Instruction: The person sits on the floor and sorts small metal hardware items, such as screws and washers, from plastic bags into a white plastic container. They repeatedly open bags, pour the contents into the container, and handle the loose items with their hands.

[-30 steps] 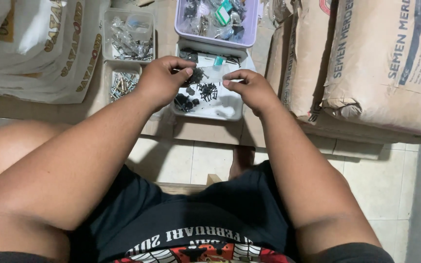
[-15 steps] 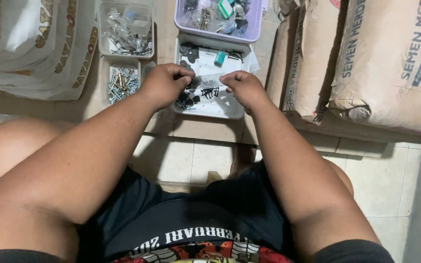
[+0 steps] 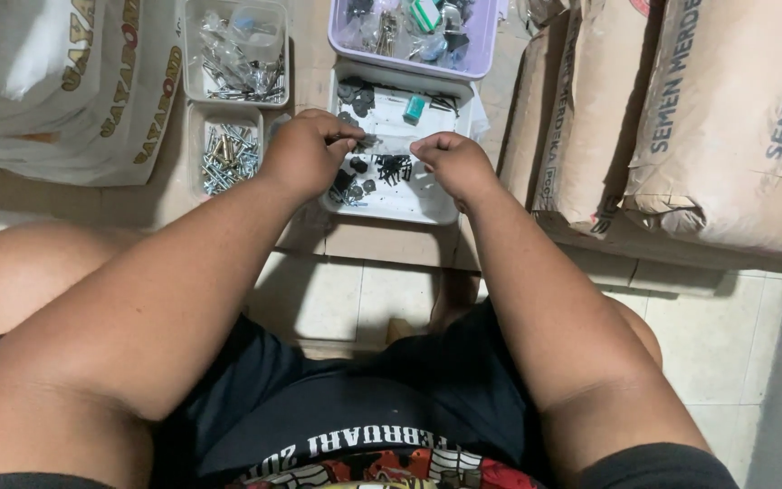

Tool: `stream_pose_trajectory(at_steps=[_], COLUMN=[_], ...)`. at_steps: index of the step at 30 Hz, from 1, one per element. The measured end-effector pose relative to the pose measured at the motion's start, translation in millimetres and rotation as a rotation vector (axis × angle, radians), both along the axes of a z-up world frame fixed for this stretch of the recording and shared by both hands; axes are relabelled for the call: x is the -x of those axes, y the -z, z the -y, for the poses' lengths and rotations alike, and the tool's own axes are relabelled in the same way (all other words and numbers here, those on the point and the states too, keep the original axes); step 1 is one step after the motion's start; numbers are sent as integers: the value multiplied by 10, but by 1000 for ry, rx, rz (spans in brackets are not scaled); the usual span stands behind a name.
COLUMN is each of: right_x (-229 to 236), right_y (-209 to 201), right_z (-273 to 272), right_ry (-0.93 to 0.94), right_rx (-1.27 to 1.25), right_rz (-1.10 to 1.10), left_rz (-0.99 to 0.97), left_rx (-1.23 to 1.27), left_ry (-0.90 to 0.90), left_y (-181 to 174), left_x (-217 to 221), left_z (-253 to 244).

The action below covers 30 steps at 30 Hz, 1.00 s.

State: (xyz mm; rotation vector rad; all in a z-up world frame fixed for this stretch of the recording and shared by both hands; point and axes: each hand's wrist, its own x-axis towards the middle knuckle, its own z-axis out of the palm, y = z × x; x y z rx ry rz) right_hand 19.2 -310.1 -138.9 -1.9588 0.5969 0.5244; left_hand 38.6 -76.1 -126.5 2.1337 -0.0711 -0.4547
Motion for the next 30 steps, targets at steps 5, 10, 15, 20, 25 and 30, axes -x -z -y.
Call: stream_pose_trajectory(at_steps=[5,10,15,20,25,30], right_x=[6,-9,9,37,90,113], right_y=[58,37,99,-36,-2,-22], right_z=[18,58,98,23,16,11], right_ry=[-61,-171,-421,-497,-577,-578], right_rx=[70,177,433,494,566,573], right_rz=[18,61,168,156,220,220], left_rz=[25,60,96,87,106,84], left_rx=[-24,-72,-115,-158,-184,-200], left_ry=[46,91,117,150,154,166], left_y=[62,187,66,14,9,3], left_x=[12,43,54,67,69,73], left_z=[-14,-17,1,-1,27,47])
